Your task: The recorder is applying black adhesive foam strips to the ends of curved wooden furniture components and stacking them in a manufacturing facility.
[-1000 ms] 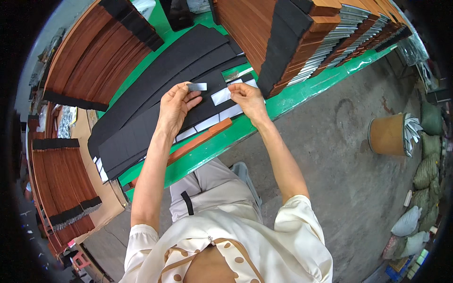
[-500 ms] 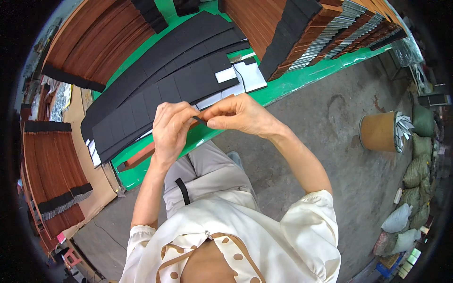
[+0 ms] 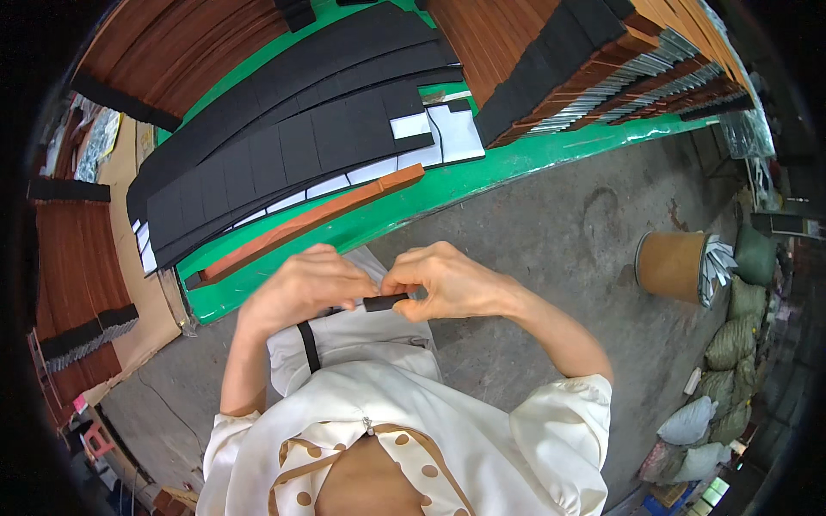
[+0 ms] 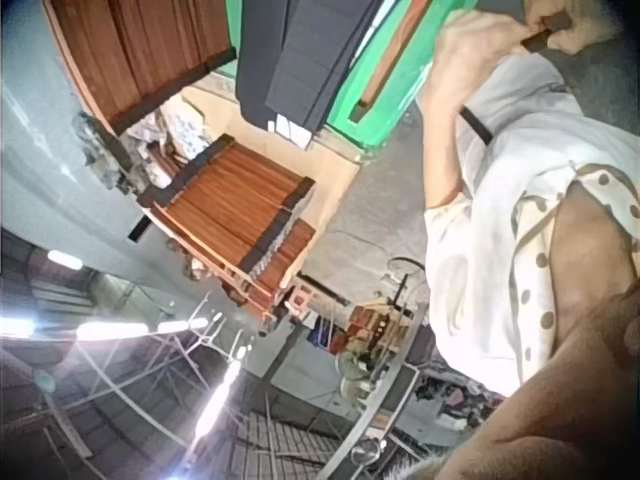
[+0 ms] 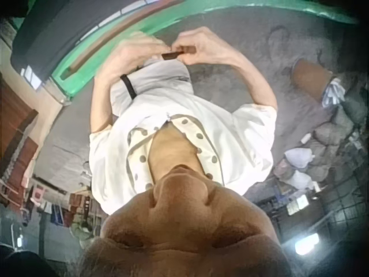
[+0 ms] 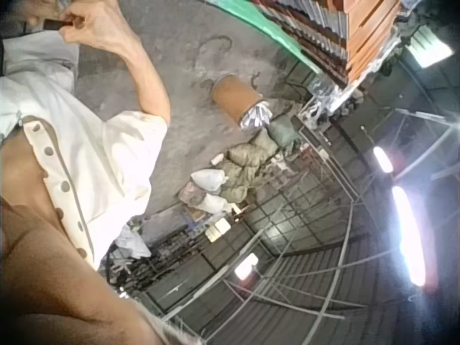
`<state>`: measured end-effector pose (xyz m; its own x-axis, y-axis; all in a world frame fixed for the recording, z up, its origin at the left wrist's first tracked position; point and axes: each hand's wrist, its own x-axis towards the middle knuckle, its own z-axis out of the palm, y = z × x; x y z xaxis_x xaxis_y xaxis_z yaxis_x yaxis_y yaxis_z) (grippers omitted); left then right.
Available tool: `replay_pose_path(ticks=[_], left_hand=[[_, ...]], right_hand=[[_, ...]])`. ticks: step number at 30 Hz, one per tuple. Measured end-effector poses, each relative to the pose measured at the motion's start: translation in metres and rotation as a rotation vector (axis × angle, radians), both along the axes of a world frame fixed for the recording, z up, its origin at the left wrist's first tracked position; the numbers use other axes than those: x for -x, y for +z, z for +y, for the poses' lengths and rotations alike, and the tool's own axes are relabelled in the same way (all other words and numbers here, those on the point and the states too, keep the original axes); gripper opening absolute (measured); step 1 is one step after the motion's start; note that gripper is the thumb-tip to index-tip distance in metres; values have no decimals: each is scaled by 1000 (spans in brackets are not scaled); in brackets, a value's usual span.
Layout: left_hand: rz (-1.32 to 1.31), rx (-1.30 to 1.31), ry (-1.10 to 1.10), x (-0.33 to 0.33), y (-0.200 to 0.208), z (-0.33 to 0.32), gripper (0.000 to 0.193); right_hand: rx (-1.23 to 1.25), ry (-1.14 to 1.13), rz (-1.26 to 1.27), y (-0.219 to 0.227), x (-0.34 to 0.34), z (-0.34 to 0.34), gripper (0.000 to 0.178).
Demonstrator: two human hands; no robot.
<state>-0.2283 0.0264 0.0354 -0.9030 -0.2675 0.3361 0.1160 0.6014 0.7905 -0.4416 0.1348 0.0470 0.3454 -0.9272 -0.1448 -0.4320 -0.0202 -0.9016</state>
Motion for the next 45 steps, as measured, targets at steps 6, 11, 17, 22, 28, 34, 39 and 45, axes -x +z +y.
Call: replay_pose_path(ticks=[6, 11, 17, 22, 28, 34, 39, 45], left_hand=[[-16, 230, 650, 35, -8, -17, 23], [-155, 321, 748, 69, -36, -12, 30], [-159, 235, 809, 78, -50, -11, 20], [-155, 203, 795, 79, -49, -11, 18], [-162, 212, 809, 80, -49, -11, 18], [-121, 211, 834, 81, -50, -11, 17], [-104, 205, 823, 81, -52, -11, 21], [-113, 228, 805, 80, -50, -12, 27]], right_hand=[[296, -205, 178, -2, 43, -21, 21], [630, -273, 491, -17, 53, -54, 26], [595, -188, 548, -29, 55, -69, 26], [573, -181, 531, -31, 57, -72, 25], [561, -169, 532, -34, 59, -73, 25], [568, -156, 541, -35, 59, -75, 26], [583, -142, 556, -33, 59, -78, 24], [584, -121, 531, -32, 60, -81, 27]])
